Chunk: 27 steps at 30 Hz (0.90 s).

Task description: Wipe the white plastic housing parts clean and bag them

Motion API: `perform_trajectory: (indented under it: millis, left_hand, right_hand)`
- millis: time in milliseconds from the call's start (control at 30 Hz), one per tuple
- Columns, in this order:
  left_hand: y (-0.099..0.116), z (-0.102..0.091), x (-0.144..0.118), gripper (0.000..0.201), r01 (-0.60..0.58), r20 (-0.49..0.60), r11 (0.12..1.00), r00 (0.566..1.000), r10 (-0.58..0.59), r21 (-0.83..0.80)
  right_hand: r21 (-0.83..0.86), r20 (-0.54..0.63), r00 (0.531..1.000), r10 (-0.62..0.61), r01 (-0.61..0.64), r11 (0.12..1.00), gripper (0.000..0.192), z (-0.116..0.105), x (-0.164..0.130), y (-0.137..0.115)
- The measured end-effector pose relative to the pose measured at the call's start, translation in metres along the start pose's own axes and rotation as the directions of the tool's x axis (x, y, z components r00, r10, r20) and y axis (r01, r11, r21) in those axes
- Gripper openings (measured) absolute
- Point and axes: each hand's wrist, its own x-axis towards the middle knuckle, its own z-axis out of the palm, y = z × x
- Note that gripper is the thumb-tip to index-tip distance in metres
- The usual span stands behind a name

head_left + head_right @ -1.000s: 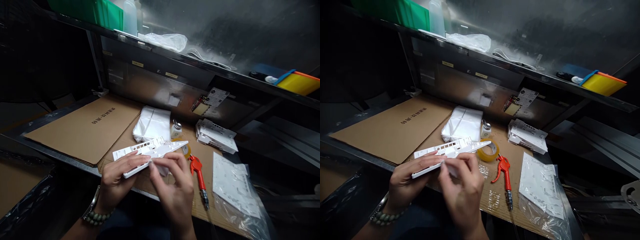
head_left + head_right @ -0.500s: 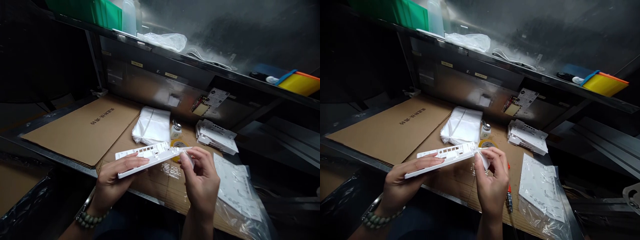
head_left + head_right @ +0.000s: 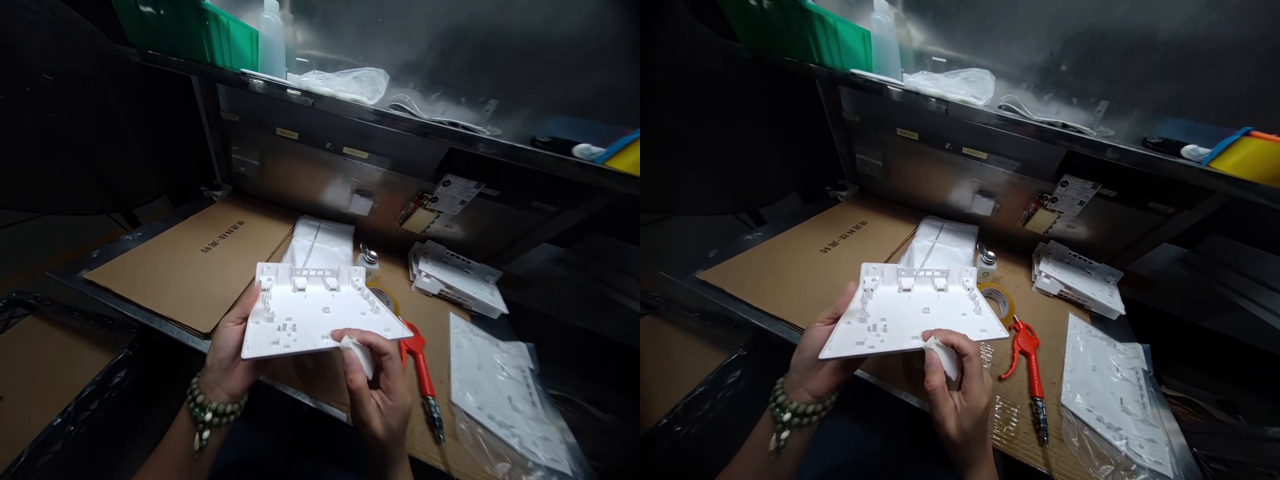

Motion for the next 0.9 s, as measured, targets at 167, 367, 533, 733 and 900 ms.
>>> perform_trajectory:
  millis: [167,367,533,733,900]
  left_hand:
    - [0.012,0.008,0.005,0.054,0.116,-0.056,0.958,0.989,-0.135,-0.262]
    - [0.018,0.028,0.0,0.051,0.036,-0.177,0.907,0.977,-0.121,-0.419]
    - [0.02,0.032,-0.005,0.056,-0.044,-0.293,0.866,0.948,-0.121,-0.498]
    - [0.019,0.03,-0.006,0.062,-0.033,-0.255,0.796,0.955,-0.154,-0.604]
    - [0.018,0.027,-0.004,0.064,-0.044,-0.273,0.797,0.95,-0.154,-0.603]
  right_hand:
    - [-0.089,0.13,0.99,-0.057,0.069,0.994,0.019,0.01,-0.002,-0.014]
    - [-0.03,0.201,0.968,-0.149,0.158,0.987,0.019,0.048,-0.014,-0.036]
    - [-0.092,0.211,0.97,-0.124,0.146,0.985,0.017,0.048,-0.015,-0.03]
    - [-0.053,0.187,0.971,-0.146,0.158,0.986,0.017,0.049,-0.017,-0.034]
    - [-0.075,0.227,0.968,-0.105,0.124,0.989,0.013,0.045,-0.014,-0.031]
